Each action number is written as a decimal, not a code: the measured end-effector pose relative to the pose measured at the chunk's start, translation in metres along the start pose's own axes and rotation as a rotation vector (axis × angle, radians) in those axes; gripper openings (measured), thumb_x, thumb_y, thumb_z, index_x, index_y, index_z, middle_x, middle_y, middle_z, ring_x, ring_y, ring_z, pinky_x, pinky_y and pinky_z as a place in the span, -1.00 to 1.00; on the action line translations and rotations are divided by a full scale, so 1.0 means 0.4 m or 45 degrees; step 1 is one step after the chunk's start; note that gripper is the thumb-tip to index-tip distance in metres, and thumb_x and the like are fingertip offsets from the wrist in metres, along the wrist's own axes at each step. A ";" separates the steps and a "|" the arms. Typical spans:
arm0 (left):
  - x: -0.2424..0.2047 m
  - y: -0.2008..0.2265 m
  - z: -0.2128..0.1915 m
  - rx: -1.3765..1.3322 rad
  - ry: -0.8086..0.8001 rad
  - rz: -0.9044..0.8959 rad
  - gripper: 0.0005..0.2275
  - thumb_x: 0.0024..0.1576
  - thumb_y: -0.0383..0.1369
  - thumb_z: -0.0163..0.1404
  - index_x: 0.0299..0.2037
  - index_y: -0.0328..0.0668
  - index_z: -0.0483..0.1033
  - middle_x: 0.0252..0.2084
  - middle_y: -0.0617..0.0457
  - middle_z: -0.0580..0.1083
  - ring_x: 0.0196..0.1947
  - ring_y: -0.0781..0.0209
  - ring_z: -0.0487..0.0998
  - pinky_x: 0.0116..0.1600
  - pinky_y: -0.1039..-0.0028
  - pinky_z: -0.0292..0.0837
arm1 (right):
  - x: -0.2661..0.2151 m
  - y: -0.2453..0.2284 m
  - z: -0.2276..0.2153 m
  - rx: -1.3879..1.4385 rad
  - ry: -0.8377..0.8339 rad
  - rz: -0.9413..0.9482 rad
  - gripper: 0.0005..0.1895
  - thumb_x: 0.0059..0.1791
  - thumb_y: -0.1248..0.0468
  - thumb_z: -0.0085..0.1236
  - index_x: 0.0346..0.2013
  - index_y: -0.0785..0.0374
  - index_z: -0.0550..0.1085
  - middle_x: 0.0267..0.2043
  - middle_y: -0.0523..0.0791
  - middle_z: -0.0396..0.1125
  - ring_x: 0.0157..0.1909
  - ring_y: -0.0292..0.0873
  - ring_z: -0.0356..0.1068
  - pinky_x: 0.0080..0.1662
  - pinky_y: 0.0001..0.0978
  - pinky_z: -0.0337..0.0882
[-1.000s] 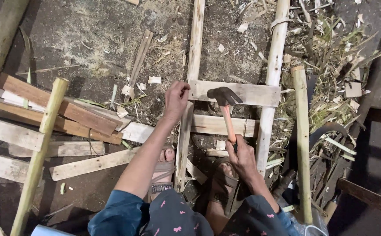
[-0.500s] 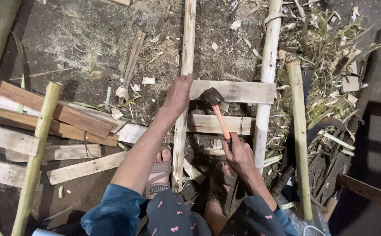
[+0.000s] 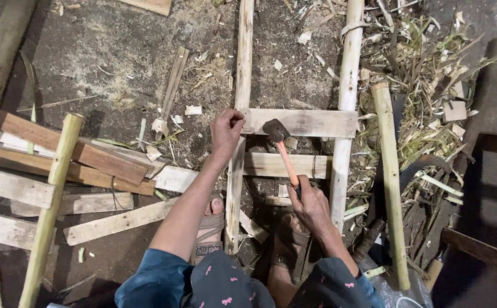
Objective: Assembling a wooden frame by hammering slats onto poles in a workshop setting.
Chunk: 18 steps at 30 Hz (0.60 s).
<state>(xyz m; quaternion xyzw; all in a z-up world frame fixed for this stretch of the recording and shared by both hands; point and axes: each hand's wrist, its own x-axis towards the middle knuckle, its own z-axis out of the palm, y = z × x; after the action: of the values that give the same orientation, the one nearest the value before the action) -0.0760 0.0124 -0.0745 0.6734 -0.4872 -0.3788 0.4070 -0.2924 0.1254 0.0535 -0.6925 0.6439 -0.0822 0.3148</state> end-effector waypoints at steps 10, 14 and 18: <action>-0.019 -0.005 0.010 -0.056 0.136 0.071 -0.98 0.00 -0.49 0.10 -0.43 -0.23 0.52 -0.33 0.10 0.40 -0.34 0.32 0.47 -0.21 0.61 0.50 | 0.053 0.011 0.032 0.246 -0.069 0.069 -0.69 -0.09 0.30 -0.17 -0.07 0.33 0.18 -0.70 -0.04 0.24 -0.73 -0.14 0.24 -0.67 -0.20 0.21; -0.022 -0.002 0.010 -0.070 0.139 0.038 -0.97 0.00 -0.49 0.11 -0.41 -0.21 0.52 -0.32 0.11 0.40 -0.33 0.33 0.48 -0.19 0.64 0.49 | 0.068 0.016 0.049 0.110 -0.167 0.097 -0.72 0.04 0.14 -0.24 -0.08 0.26 0.16 -0.78 -0.06 0.17 -0.81 -0.12 0.12 -0.74 -0.20 0.06; -0.028 0.001 0.000 -0.121 0.073 -0.057 -0.98 0.01 -0.50 0.07 -0.41 -0.20 0.50 -0.29 0.12 0.39 -0.35 0.36 0.49 -0.24 0.67 0.49 | 0.069 0.038 0.069 0.152 -0.099 0.029 -0.73 0.06 0.10 -0.29 -0.13 0.25 0.17 -0.77 -0.14 0.16 -0.82 -0.24 0.11 -0.78 -0.34 0.07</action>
<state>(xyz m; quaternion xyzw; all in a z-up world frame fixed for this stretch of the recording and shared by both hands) -0.0790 0.0232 -0.0730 0.6747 -0.4417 -0.3909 0.4437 -0.2865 0.1089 0.0154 -0.6677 0.6330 -0.0898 0.3813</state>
